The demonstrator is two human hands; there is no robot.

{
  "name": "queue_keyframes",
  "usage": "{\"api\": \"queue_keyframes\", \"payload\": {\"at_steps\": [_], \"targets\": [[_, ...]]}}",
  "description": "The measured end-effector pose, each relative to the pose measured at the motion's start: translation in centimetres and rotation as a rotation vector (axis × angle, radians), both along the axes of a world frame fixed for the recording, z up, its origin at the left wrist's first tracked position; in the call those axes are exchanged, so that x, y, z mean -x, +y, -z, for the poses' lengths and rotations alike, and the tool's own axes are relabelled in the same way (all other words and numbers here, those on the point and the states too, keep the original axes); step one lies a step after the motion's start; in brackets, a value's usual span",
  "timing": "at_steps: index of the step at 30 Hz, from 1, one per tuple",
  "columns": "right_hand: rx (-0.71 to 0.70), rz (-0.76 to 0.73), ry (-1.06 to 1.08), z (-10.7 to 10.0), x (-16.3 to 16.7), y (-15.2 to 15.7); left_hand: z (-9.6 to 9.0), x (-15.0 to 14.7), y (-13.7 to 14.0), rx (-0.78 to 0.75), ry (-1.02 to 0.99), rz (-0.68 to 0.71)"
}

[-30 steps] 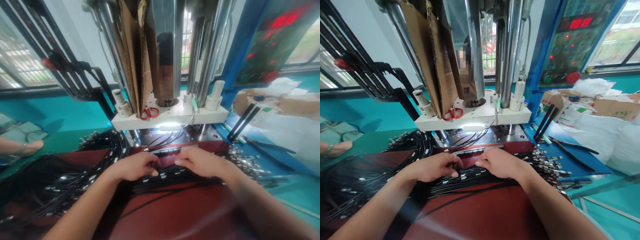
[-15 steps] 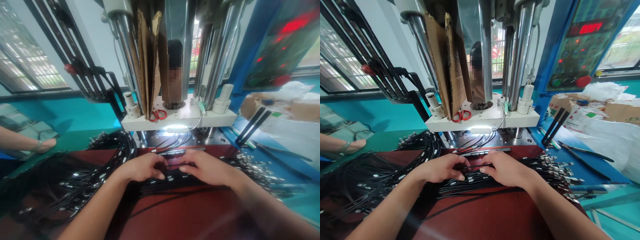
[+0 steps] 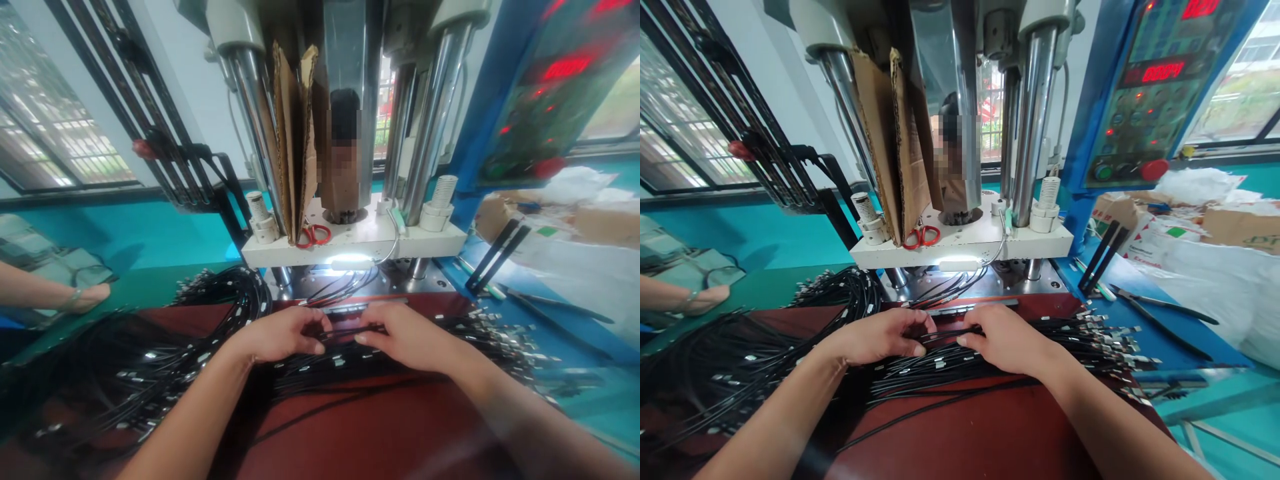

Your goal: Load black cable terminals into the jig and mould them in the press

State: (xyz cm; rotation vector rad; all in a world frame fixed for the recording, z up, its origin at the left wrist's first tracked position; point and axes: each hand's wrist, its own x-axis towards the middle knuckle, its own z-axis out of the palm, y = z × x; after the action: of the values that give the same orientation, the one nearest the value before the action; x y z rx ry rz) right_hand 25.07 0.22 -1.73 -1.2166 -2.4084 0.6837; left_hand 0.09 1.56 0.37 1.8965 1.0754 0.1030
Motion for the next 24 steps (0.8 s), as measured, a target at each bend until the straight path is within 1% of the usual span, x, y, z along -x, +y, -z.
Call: {"api": "queue_keyframes", "payload": {"at_steps": [4,7,12,15,21,24], "targets": [[-0.016,-0.009,0.047,0.14,0.06,0.10,0.40,0.02,0.05,-0.011,0.045,0.005],[-0.029,-0.029,0.067,0.08,0.09,0.14,0.65,0.02,0.12,0.005,0.033,0.026],[-0.131,0.018,0.114,-0.15,0.37,0.09,0.96,-0.12,0.17,-0.022,0.019,0.045],[-0.166,0.011,0.100,-0.18,0.51,0.02,0.99,-0.18,0.08,-0.024,0.020,0.042],[-0.129,-0.075,0.037,-0.45,0.46,-0.18,0.52,-0.10,-0.04,-0.006,0.033,0.035],[-0.103,-0.083,0.005,-0.65,0.40,-0.28,0.40,0.09,0.06,0.002,0.014,0.027]]}}
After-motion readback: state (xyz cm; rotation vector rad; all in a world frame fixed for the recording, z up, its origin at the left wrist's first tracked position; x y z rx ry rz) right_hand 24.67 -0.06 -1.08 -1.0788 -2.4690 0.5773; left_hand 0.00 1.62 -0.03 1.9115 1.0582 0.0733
